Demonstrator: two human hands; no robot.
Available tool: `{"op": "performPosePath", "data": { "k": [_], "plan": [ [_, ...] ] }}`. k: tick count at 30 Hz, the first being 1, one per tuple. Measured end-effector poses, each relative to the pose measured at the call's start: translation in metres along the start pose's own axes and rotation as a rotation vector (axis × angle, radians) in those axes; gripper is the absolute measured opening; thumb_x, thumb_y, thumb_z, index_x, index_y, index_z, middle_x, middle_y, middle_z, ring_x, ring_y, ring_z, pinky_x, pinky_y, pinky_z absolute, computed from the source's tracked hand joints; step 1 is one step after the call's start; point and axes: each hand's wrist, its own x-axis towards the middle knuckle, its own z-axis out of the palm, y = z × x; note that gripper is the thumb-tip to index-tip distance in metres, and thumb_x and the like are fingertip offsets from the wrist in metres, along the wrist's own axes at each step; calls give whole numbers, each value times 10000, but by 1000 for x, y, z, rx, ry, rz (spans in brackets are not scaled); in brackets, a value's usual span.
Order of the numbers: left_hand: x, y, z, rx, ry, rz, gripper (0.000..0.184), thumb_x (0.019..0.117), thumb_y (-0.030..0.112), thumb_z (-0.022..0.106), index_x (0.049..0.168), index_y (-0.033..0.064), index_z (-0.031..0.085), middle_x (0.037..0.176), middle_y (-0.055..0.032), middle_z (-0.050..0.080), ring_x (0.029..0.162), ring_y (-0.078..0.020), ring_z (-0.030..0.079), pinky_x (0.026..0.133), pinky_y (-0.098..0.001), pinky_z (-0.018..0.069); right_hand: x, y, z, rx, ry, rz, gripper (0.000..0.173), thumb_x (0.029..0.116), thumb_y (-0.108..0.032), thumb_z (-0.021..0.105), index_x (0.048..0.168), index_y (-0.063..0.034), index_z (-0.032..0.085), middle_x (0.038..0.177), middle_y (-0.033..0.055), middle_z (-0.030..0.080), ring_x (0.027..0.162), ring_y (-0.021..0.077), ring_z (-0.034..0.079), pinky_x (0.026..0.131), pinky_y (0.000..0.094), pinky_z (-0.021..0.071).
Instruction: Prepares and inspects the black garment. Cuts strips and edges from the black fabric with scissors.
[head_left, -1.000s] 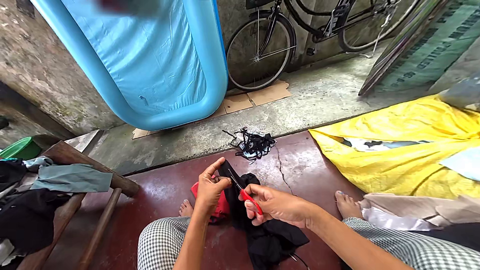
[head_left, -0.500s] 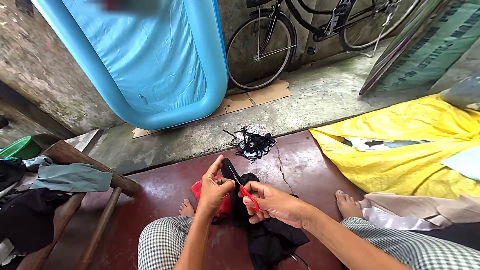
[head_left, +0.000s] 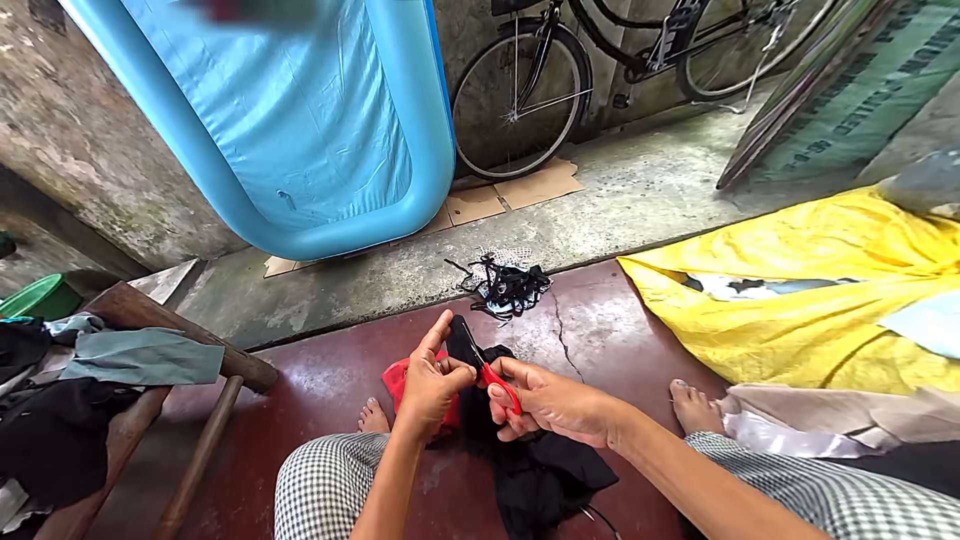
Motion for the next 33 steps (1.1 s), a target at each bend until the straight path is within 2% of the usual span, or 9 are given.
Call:
{"op": "performPosePath", "data": {
  "k": [6, 9, 12, 17, 21, 27, 29, 32, 33],
  "plan": [
    [0, -1, 1, -2, -58, 34, 947, 739, -107, 744, 1554, 277, 452, 1473, -71, 504, 724, -213, 663, 712, -404, 621, -3, -5, -9, -128, 11, 23, 389, 964, -338, 695, 1259, -148, 528, 917, 57, 670, 807, 164, 686, 780, 350, 596],
    [-1, -1, 2, -13, -51, 42, 953, 738, -103, 748, 1555, 282, 448, 1472, -64, 507, 739, -216, 666, 723, -413, 622, -3, -8, -6, -147, 39, 11, 315, 970, -252, 688, 1223, -131, 544, 926, 52, 663, 810, 164, 686, 773, 365, 605],
    [-1, -2, 1, -19, -40, 51, 959, 742, -102, 748, 1558, 298, 442, 1481, -59, 497, 740, -209, 664, 717, -409, 620, -3, -8, -3, -124, 60, -24, 256, 976, -202, 676, 1188, -112, 563, 875, 55, 645, 769, 169, 679, 752, 384, 615],
    [-1, -5, 4, -34, -58, 57, 968, 732, -95, 758, 1563, 282, 435, 1490, -82, 495, 724, -206, 660, 707, -399, 616, -2, -6, -3, -58, 38, -20, 306, 992, -279, 663, 1229, -133, 538, 872, 55, 653, 768, 170, 683, 792, 391, 611],
    [-1, -11, 8, -35, -49, 65, 978, 728, -88, 768, 1569, 277, 427, 1494, -86, 492, 728, -201, 660, 698, -385, 610, -2, -5, -3, -51, 79, -21, 320, 977, -279, 685, 1220, -125, 545, 868, 61, 656, 763, 172, 684, 776, 387, 612],
    [2, -9, 1, 11, -91, 13, 1064, 729, -93, 755, 1610, 316, 319, 1567, -66, 408, 703, -179, 654, 696, -374, 610, -1, -6, 2, -176, 163, -19, 285, 967, -237, 703, 1180, -104, 569, 860, 68, 669, 741, 182, 691, 699, 371, 615],
    [2, -6, -1, 41, -71, -26, 1010, 765, -63, 741, 1606, 313, 328, 1555, -65, 423, 759, -197, 672, 742, -389, 614, -1, -4, 2, -259, 183, -7, 302, 956, -237, 717, 1183, -112, 561, 854, 61, 670, 732, 170, 687, 678, 348, 607],
    [4, -5, -2, 84, 56, -56, 734, 864, -10, 697, 1527, 232, 493, 1420, -82, 584, 845, -227, 692, 802, -416, 606, 1, 5, -4, -548, 250, -9, 351, 928, -308, 748, 1177, -140, 566, 856, 45, 673, 706, 149, 664, 636, 333, 567],
    [6, -7, -3, 92, 104, -44, 630, 896, 1, 679, 1484, 187, 551, 1352, -92, 633, 848, -224, 687, 809, -412, 594, 1, 6, -6, -676, 277, -6, 362, 926, -345, 746, 1186, -157, 579, 871, 31, 680, 723, 142, 663, 660, 344, 565]
  ]
}}
